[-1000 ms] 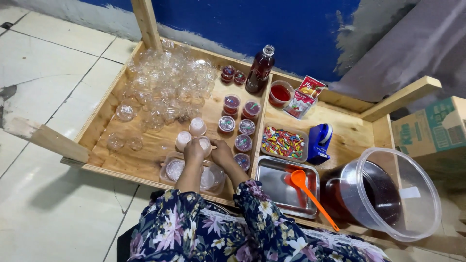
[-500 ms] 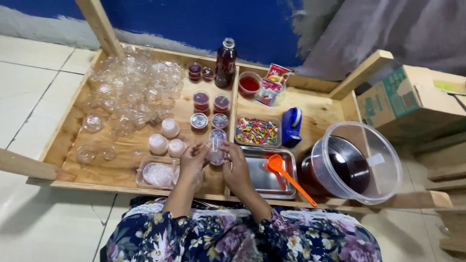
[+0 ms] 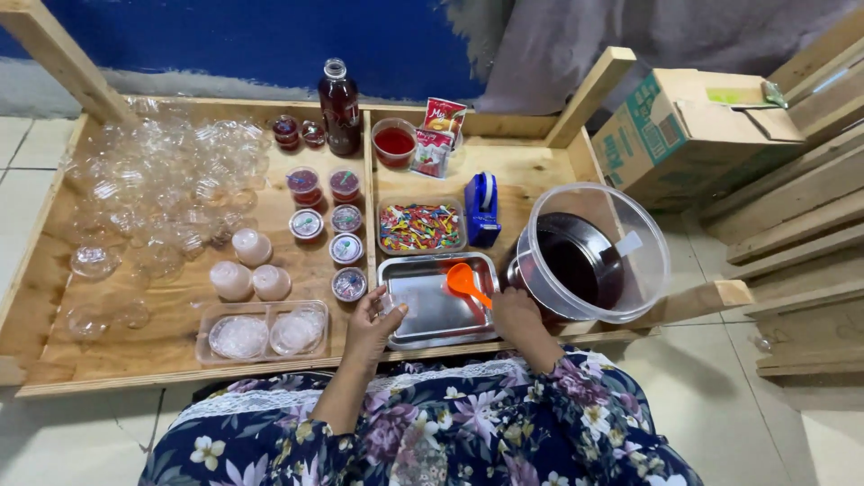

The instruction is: The person prepares small plastic cups by placing a clear liner inside, then uses an orange ladle to fill the cups with a dark red liquid from a large white bucket. The cups are handled individually and placed on a metal tray.

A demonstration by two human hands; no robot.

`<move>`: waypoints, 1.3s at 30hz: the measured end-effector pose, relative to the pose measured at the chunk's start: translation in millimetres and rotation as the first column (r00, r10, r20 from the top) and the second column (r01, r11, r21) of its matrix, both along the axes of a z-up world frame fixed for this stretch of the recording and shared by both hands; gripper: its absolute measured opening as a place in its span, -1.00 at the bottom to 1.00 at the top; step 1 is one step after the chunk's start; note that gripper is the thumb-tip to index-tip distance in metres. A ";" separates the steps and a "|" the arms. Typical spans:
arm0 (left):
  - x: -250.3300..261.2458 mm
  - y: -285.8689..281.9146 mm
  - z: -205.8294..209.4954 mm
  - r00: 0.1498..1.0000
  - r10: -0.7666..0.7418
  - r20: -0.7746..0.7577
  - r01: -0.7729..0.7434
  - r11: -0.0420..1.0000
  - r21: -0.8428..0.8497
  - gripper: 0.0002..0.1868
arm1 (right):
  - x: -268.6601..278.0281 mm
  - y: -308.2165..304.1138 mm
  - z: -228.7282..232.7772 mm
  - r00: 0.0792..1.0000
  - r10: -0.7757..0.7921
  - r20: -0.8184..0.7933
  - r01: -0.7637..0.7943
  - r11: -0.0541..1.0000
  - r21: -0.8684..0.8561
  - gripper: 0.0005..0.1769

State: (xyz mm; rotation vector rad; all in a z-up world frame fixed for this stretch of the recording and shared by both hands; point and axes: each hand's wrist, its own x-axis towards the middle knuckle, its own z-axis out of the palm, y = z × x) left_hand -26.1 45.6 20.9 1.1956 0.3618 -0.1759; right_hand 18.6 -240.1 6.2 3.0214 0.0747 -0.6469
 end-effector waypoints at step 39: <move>4.9 7.0 24.3 0.998 -0.024 -0.051 0.037 0.961 0.274 -0.20 | -26.9 -106.1 143.8 0.400 -0.504 0.766 0.030 0.842 0.538 -0.71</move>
